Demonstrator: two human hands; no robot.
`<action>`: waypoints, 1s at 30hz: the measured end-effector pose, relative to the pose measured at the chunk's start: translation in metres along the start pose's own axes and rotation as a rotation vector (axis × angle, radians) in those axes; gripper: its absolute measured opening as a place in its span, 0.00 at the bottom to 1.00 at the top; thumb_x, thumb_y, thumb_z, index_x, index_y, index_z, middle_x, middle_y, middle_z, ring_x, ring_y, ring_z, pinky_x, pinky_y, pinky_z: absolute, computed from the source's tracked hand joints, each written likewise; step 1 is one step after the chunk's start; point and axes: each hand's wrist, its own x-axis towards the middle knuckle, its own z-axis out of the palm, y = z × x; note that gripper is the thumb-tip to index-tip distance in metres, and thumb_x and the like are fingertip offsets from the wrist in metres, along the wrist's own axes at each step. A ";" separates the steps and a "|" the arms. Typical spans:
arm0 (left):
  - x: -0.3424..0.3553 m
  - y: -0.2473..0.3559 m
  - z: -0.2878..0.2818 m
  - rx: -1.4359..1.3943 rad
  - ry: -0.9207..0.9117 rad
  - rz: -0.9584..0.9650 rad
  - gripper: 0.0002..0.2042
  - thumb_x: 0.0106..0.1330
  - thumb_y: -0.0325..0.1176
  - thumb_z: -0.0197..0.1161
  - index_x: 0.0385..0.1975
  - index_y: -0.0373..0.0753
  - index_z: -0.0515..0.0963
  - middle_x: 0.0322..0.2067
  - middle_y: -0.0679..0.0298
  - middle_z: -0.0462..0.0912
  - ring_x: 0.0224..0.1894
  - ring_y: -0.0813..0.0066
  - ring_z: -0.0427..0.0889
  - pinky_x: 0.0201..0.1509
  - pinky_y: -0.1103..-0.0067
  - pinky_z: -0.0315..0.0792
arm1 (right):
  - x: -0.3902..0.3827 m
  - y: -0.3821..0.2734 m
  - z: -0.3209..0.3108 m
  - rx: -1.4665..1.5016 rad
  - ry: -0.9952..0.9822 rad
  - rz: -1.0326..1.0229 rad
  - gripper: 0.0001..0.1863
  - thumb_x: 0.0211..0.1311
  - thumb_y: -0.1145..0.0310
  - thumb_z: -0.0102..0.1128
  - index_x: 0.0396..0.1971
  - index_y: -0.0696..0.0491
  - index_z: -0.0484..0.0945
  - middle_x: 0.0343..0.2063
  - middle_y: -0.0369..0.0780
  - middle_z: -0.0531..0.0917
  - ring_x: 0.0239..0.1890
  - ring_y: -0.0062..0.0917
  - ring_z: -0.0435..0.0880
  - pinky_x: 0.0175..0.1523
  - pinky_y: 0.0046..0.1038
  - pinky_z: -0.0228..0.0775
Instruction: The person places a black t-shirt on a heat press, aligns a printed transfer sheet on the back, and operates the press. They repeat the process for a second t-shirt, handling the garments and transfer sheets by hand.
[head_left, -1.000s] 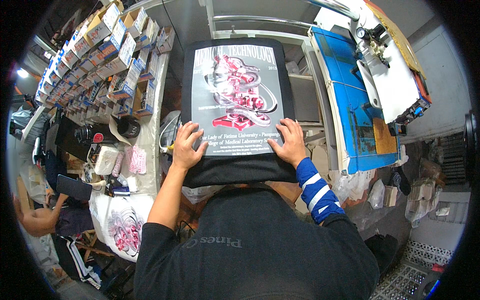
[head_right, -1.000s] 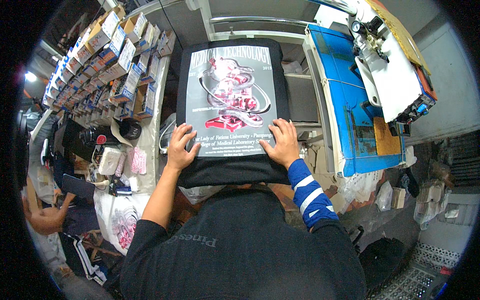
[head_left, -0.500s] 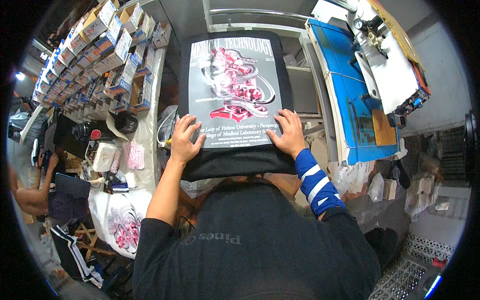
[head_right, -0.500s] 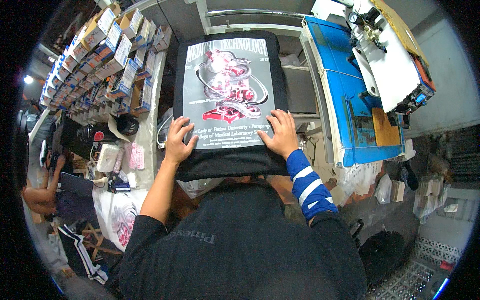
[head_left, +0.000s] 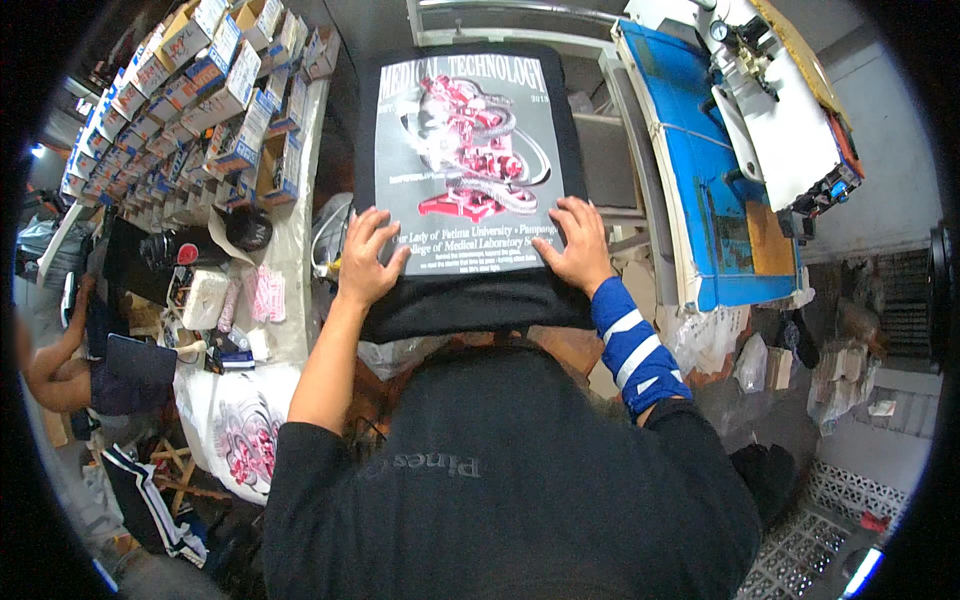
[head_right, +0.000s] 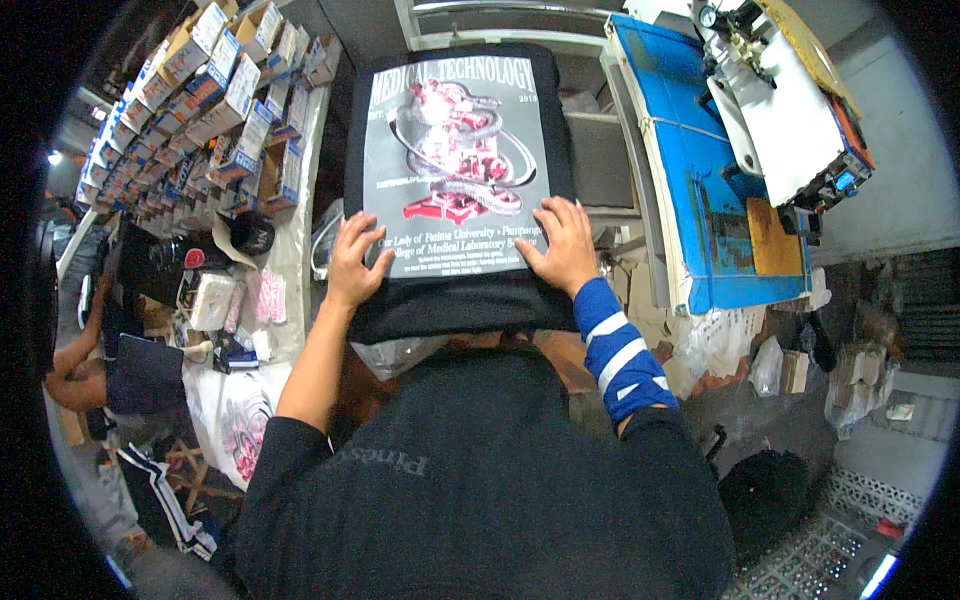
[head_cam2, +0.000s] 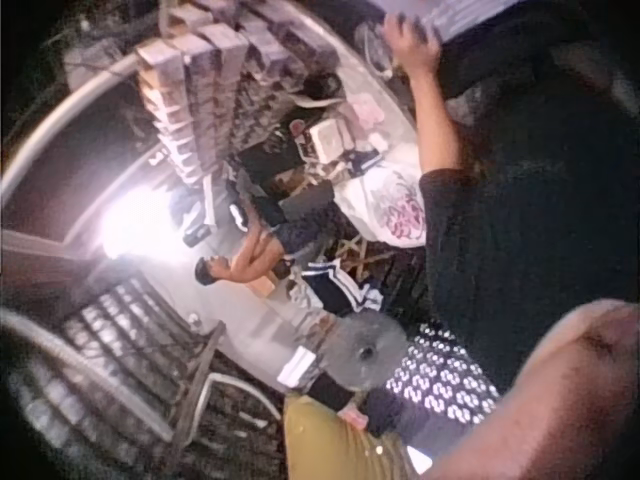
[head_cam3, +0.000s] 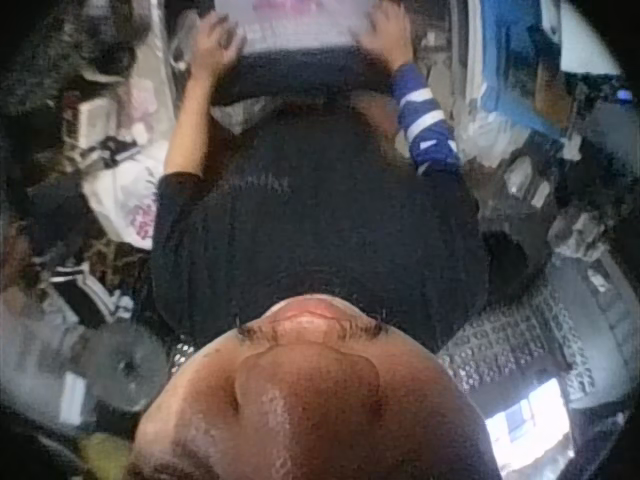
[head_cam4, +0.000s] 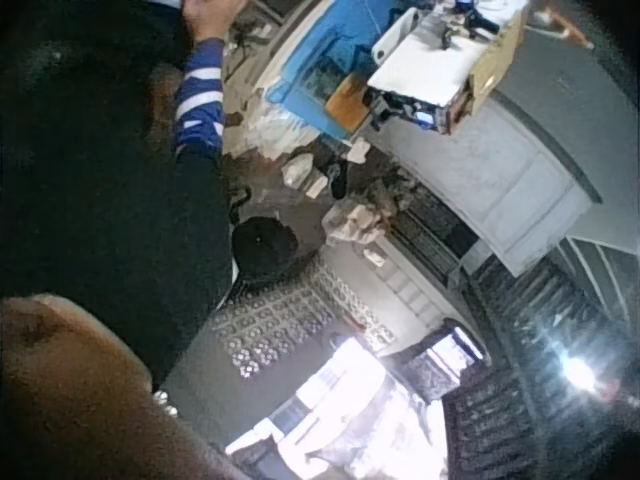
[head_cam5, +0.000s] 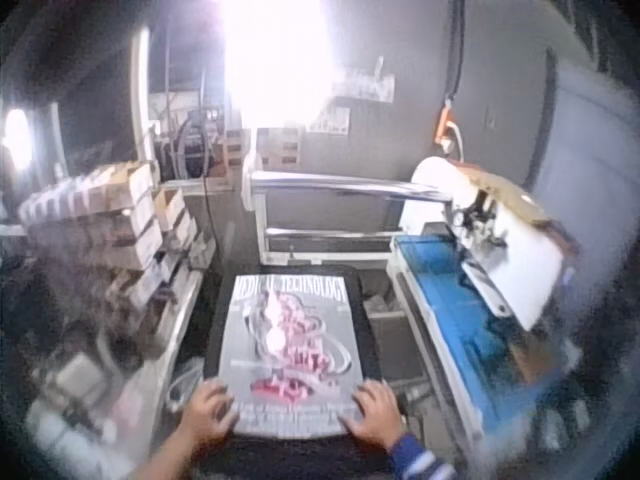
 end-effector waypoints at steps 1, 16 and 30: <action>0.000 -0.001 0.000 0.011 0.001 0.019 0.18 0.55 0.35 0.75 0.45 0.38 0.83 0.56 0.53 0.80 0.65 0.49 0.74 0.73 0.56 0.63 | 0.001 -0.001 -0.001 -0.011 -0.004 -0.004 0.29 0.54 0.52 0.74 0.50 0.55 0.79 0.58 0.48 0.77 0.64 0.46 0.72 0.72 0.51 0.57; 0.001 -0.002 0.000 0.056 -0.026 0.041 0.18 0.57 0.37 0.74 0.46 0.40 0.81 0.57 0.56 0.78 0.65 0.51 0.73 0.71 0.56 0.62 | -0.005 -0.073 0.015 0.190 -0.073 -0.293 0.11 0.51 0.67 0.74 0.34 0.49 0.83 0.40 0.37 0.82 0.48 0.36 0.79 0.63 0.44 0.66; 0.002 -0.001 0.000 0.045 -0.025 0.030 0.18 0.56 0.37 0.75 0.45 0.39 0.82 0.56 0.56 0.79 0.65 0.51 0.73 0.71 0.56 0.62 | -0.009 -0.069 0.018 0.221 -0.046 -0.262 0.10 0.52 0.67 0.75 0.34 0.49 0.84 0.42 0.36 0.82 0.49 0.37 0.78 0.65 0.46 0.65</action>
